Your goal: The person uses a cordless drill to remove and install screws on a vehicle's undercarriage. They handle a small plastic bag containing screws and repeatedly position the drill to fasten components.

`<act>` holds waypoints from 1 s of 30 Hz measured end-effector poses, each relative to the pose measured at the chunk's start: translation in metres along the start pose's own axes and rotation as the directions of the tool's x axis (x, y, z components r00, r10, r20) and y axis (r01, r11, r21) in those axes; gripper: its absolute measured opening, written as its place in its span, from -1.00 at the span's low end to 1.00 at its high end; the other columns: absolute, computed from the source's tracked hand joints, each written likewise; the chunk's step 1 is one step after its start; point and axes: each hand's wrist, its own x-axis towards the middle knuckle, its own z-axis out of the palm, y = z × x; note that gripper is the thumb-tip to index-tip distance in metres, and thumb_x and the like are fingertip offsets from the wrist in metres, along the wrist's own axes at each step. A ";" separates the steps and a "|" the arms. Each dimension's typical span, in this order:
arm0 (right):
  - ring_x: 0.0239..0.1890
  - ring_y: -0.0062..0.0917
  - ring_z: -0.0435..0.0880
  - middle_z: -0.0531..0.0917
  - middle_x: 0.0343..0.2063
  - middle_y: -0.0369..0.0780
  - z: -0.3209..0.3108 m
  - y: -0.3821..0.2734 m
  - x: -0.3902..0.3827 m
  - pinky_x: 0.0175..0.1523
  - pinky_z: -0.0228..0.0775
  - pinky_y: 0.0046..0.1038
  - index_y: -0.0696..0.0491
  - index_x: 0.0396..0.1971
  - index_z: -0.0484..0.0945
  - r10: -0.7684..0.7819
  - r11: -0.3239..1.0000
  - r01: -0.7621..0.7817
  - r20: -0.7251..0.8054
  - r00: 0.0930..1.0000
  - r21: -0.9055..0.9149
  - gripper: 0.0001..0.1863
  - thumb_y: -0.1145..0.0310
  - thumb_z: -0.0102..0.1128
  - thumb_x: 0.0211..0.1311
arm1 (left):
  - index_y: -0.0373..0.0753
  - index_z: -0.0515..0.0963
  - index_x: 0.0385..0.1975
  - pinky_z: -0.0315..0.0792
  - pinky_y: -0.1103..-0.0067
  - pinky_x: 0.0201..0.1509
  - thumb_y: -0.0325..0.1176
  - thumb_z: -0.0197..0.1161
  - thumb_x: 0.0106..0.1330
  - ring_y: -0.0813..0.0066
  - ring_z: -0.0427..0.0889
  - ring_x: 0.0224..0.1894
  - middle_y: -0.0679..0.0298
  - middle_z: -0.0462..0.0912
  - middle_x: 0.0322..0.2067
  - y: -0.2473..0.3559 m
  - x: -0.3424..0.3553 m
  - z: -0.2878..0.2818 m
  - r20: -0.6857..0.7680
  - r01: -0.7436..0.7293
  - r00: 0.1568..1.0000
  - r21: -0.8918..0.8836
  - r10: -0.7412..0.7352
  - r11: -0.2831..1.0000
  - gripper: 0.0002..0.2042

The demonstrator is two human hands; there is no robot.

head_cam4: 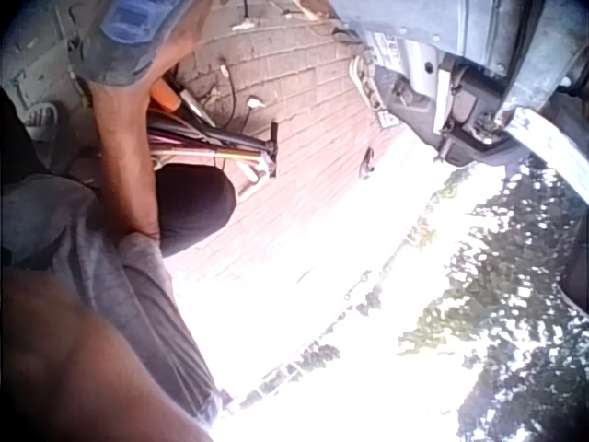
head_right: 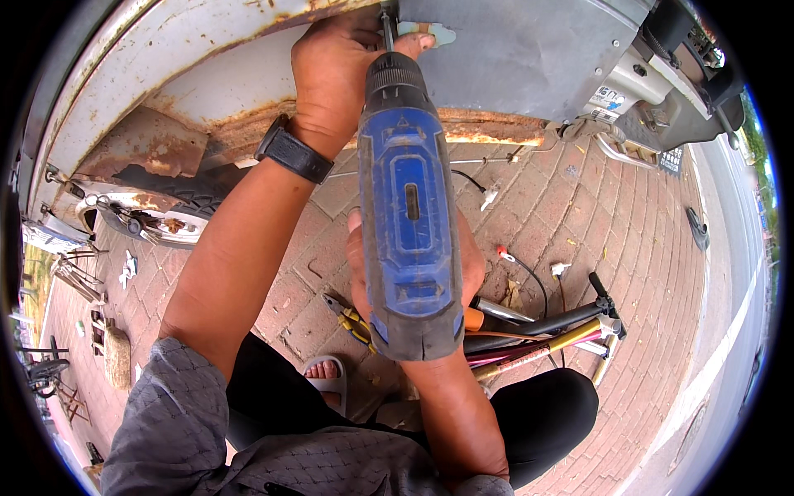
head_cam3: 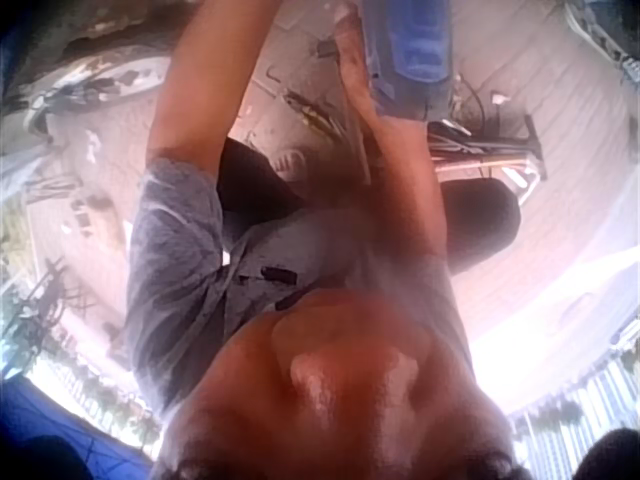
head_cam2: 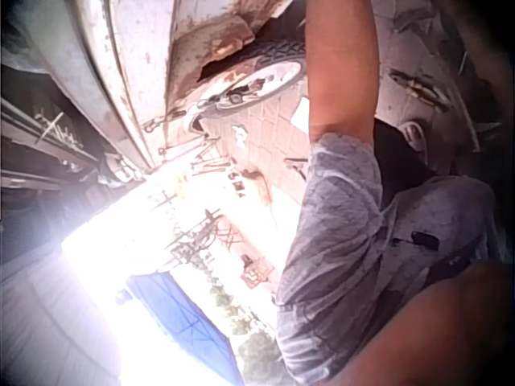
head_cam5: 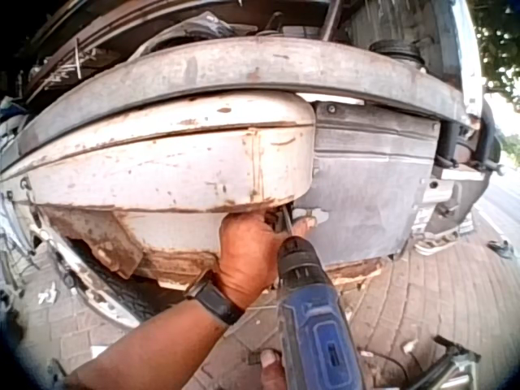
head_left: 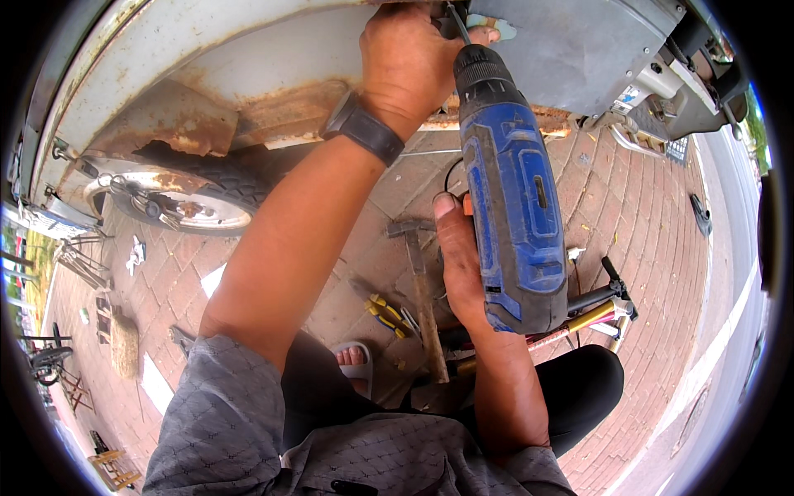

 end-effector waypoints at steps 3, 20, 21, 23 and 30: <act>-0.36 -0.56 0.47 0.57 -0.40 -0.30 -0.001 -0.001 0.000 -0.23 0.37 -0.48 0.15 -0.26 0.58 -0.027 0.999 0.028 0.065 0.998 -0.017 -0.86 0.48 0.40 0.34 | -0.31 0.69 -0.07 0.61 0.33 -0.13 -0.14 0.55 0.14 0.01 0.74 -0.26 0.00 0.76 -0.28 0.000 0.000 0.000 -0.012 -0.018 1.000 -0.005 0.018 1.000 -0.56; -0.52 -0.57 0.59 0.66 -0.51 -0.30 -0.007 -0.030 0.016 -0.38 0.46 -0.51 0.14 -0.33 0.62 -0.004 1.000 0.004 -0.019 1.000 -0.018 -0.87 0.55 0.44 0.18 | -0.22 0.79 -0.37 0.55 0.54 -0.34 0.03 0.59 0.10 0.42 0.67 -0.51 0.26 0.76 -0.50 0.000 0.000 0.003 0.121 0.184 0.975 0.044 -0.189 0.982 -0.61; -0.51 -0.58 0.59 0.66 -0.50 -0.30 -0.008 -0.031 0.018 -0.36 0.47 -0.52 0.14 -0.33 0.63 -0.016 1.000 0.016 -0.041 0.999 0.006 -0.87 0.55 0.44 0.17 | -0.22 0.79 -0.39 0.54 0.55 -0.34 0.01 0.59 0.10 0.46 0.66 -0.52 0.26 0.76 -0.51 0.000 0.000 0.004 0.089 0.178 0.980 0.010 -0.179 0.984 -0.62; -0.45 -0.61 0.61 0.67 -0.45 -0.31 -0.013 -0.032 0.020 -0.31 0.48 -0.55 0.16 -0.30 0.63 -0.060 0.996 0.059 -0.020 0.998 -0.065 -0.87 0.54 0.41 0.20 | -0.25 0.76 -0.29 0.56 0.49 -0.26 -0.07 0.58 0.13 0.34 0.68 -0.43 0.18 0.77 -0.42 -0.001 0.001 0.005 0.020 0.085 0.996 -0.043 -0.084 0.995 -0.65; -0.38 -0.44 0.62 0.68 -0.37 -0.25 -0.016 -0.020 0.011 -0.23 0.49 -0.42 0.14 -0.17 0.66 0.110 0.993 -0.114 0.103 0.989 0.038 -0.74 0.37 0.52 0.24 | -0.33 0.69 -0.10 0.58 0.40 -0.07 -0.31 0.54 0.18 0.19 0.72 -0.24 0.03 0.77 -0.24 0.005 -0.001 -0.001 0.068 0.090 0.994 -0.094 -0.084 0.991 -0.66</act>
